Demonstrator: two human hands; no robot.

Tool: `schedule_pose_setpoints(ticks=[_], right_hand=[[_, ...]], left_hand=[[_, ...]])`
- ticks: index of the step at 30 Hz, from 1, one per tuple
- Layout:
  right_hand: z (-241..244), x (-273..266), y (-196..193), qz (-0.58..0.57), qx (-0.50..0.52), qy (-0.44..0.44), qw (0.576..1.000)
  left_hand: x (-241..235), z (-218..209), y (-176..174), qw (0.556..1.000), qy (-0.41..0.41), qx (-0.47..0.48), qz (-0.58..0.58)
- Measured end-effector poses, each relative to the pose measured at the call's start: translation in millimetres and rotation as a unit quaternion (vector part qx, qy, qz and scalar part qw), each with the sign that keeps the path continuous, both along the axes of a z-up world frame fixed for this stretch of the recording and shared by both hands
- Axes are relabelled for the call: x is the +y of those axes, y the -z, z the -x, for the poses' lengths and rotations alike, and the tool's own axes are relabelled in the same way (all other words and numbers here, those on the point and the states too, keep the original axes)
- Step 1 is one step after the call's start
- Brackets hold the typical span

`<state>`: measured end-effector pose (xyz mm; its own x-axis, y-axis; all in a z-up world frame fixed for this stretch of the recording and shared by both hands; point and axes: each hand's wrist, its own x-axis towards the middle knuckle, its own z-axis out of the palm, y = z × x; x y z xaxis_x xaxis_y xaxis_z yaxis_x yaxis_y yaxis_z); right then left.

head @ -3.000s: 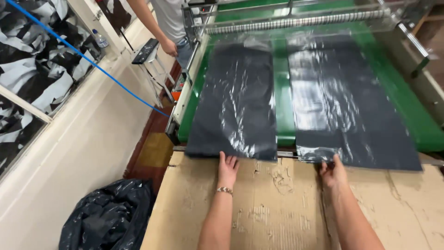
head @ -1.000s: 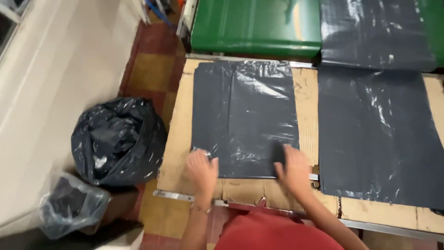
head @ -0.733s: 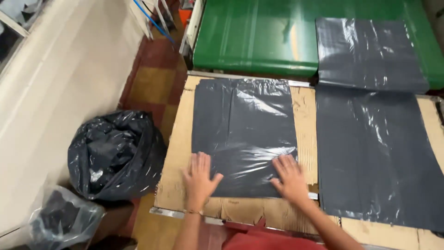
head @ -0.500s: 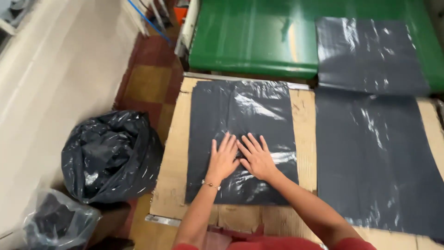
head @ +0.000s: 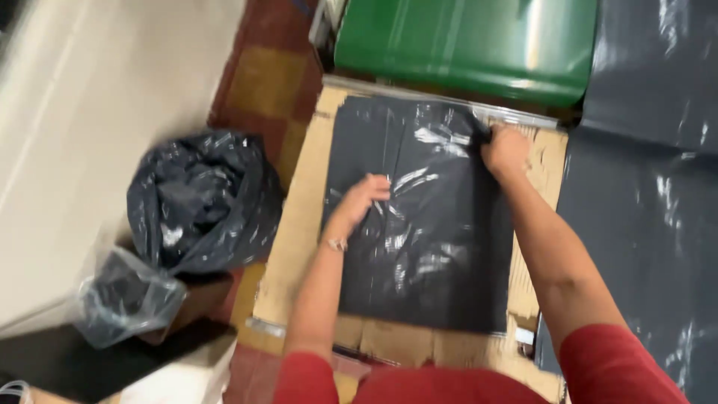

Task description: Folding plastic bags and placing them into a basket

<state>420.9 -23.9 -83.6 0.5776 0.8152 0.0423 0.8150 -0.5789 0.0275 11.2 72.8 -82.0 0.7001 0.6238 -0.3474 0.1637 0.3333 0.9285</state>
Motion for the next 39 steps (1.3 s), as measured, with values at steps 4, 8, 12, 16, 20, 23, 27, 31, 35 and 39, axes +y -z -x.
schedule_pose_setpoints(ticks=[4, 8, 12, 16, 20, 23, 27, 31, 35, 39], right_hand=[[96, -92, -108, -0.243, 0.055, -0.083, 0.965], [183, -210, -161, -0.307, 0.191, -0.241, 0.901], [217, -286, -101, -0.229, 0.166, -0.279, 0.918], [228, -313, -100, -0.164, 0.150, -0.271, 0.937], [231, -277, -139, -0.164, 0.172, -0.265, 0.935], [266, -199, -148, -0.238, 0.144, -0.287, 0.917], [304, -151, -91, -0.194, 0.038, -0.260, 0.945], [260, -190, -74, -0.149, -0.005, -0.193, 0.970], [240, -222, -79, -0.193, -0.009, -0.115, 0.974], [357, -231, -70, -0.233, 0.052, -0.331, 0.913]], left_hand=[[16, 34, -110, 0.982, 0.026, 0.006, 0.186], [57, 88, -8, 0.911, -0.073, -0.126, 0.387], [-5, 84, -119, 0.961, -0.262, 0.085, 0.001], [-3, 113, -70, 0.985, -0.149, 0.074, -0.043], [-60, 69, -123, 0.774, -0.072, 0.372, -0.508], [-112, 30, -128, 0.693, 0.047, 0.332, -0.638], [-145, 35, -108, 0.716, 0.139, 0.300, -0.614], [-148, 125, -130, 0.697, 0.089, 0.314, -0.639], [-151, 204, -115, 0.700, 0.150, 0.276, -0.641], [-151, 222, -38, 0.533, 0.090, 0.113, -0.834]])
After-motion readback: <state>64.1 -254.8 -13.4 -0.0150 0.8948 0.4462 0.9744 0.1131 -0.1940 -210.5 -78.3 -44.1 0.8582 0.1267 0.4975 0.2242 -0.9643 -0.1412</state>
